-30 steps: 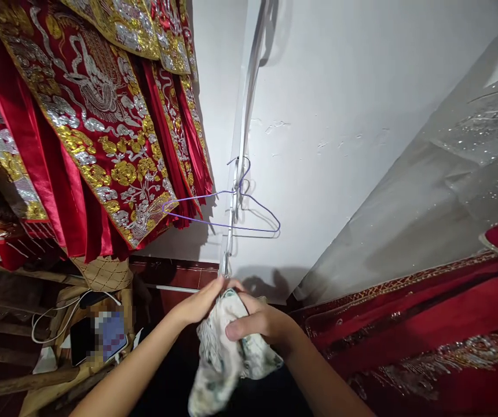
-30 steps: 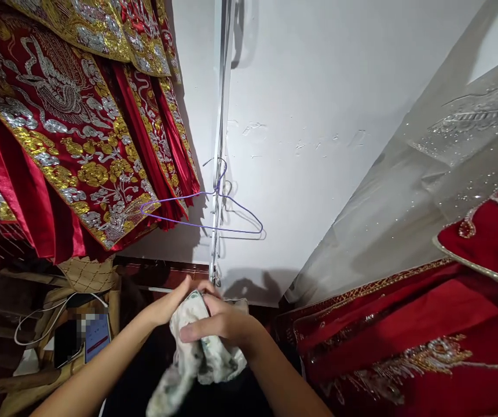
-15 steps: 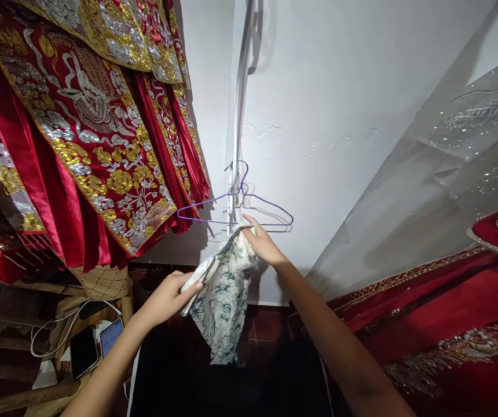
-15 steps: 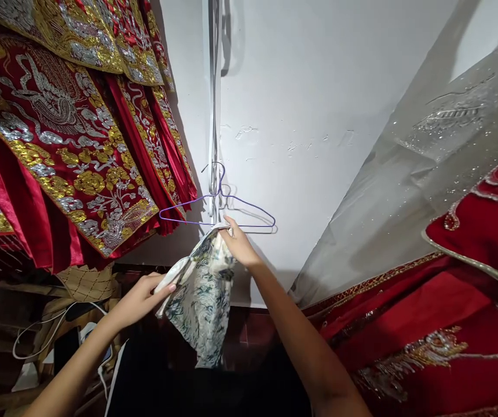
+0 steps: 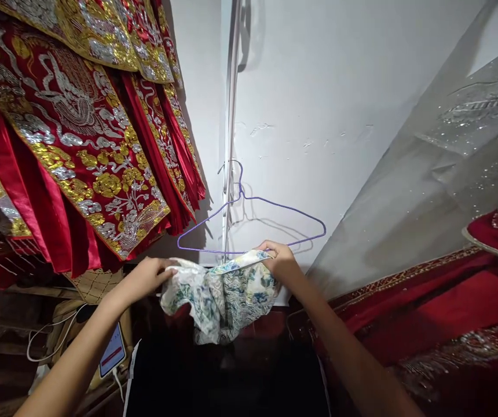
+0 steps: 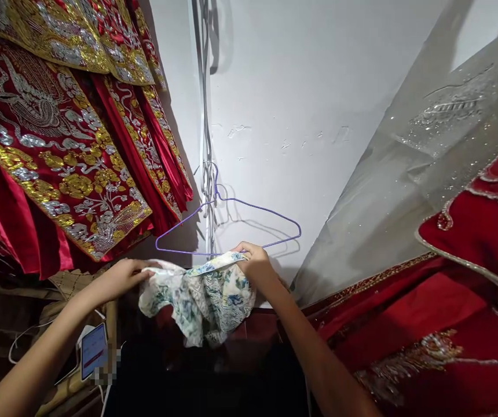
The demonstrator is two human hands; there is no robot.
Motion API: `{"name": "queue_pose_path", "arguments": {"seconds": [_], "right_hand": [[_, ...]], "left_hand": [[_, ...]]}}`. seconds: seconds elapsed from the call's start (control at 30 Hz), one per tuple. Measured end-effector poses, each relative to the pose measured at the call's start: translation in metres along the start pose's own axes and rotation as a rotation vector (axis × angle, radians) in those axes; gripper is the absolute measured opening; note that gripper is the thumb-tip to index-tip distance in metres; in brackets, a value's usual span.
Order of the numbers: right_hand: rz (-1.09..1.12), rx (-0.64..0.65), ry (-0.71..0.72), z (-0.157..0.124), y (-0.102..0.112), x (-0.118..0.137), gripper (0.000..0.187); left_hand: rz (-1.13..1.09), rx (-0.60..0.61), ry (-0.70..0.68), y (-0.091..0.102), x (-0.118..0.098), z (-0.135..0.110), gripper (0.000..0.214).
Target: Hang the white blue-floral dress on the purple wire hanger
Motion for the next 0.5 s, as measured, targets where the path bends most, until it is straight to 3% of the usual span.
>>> {"name": "queue_pose_path", "arguments": {"seconds": [0.1, 0.17, 0.3, 0.4, 0.43, 0.5], "right_hand": [[-0.010, -0.035, -0.012, -0.002, 0.007, 0.006, 0.008], [-0.047, -0.064, 0.039, 0.000, 0.010, 0.012, 0.005], [-0.056, 0.031, 0.101, -0.009, 0.002, 0.028, 0.013], [-0.060, 0.084, 0.142, -0.027, -0.002, 0.037, 0.023], [-0.052, 0.019, 0.136, -0.032, 0.003, 0.037, 0.031], [-0.027, -0.244, 0.106, -0.037, 0.024, 0.033, 0.055]], "left_hand": [[-0.020, -0.251, -0.162, 0.014, -0.020, 0.010, 0.038], [-0.057, -0.350, -0.276, 0.023, -0.042, 0.017, 0.036], [-0.262, -0.406, -0.374, 0.028, -0.080, 0.040, 0.026], [-0.351, -0.405, -0.345, 0.025, -0.091, 0.056, 0.029], [-0.345, -0.389, -0.337, 0.025, -0.093, 0.059, 0.031], [-0.315, -0.333, -0.335, 0.025, -0.095, 0.060, 0.030]]}}
Point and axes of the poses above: each hand's wrist, its own z-axis towards the middle knuckle, its own y-axis out of the back of the hand, x = y × z, the point moved 3 cm from there along z, towards the middle knuckle, and after that the axes turned 13 degrees about -z, right-handed, at the moved point
